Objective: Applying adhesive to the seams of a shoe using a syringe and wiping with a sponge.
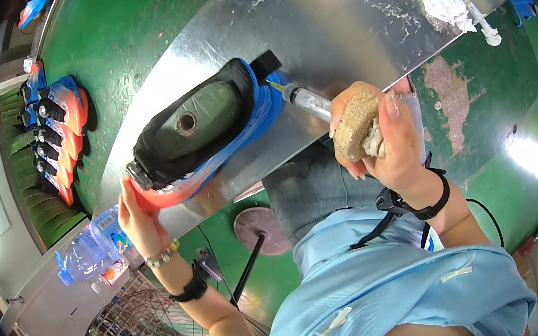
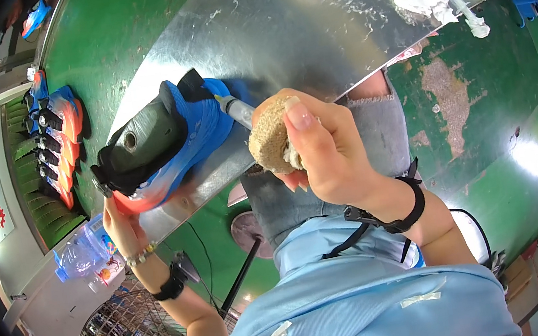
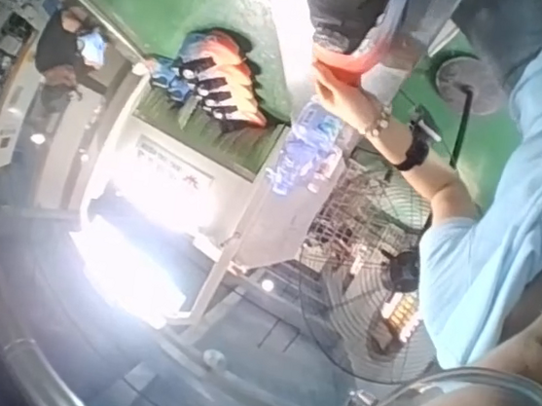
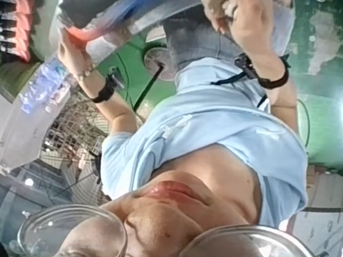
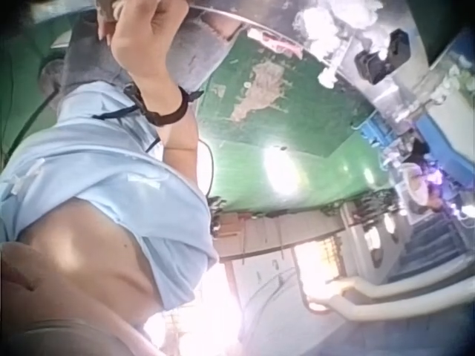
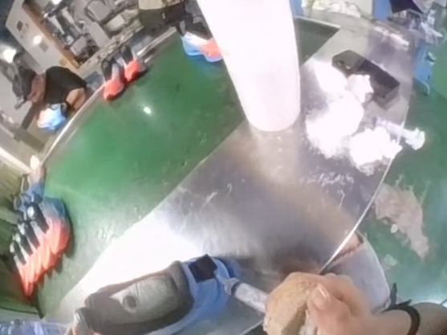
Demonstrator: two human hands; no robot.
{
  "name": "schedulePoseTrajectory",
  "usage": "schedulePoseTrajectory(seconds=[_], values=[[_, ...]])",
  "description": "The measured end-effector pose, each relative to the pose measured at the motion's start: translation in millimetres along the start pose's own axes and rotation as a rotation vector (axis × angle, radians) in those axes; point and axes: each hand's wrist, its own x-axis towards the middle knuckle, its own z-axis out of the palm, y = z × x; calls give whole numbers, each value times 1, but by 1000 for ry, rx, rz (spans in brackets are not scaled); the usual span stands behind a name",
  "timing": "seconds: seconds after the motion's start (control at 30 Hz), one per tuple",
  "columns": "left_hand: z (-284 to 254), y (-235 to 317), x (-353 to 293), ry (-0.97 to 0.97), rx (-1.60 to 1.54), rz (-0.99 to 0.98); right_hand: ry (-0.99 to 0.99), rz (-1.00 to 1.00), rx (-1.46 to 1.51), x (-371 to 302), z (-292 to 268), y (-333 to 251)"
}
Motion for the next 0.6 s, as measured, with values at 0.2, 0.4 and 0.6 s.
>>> schedulePoseTrajectory(seconds=[0.2,0.4,0.6], values=[[-20,-11,-69,-165,-106,-270,43,4,29,-3,9,6],[-13,-47,-117,-275,-409,-443,106,29,64,-6,15,7],[21,-66,-130,-674,-543,-462,115,63,78,-15,19,2]])
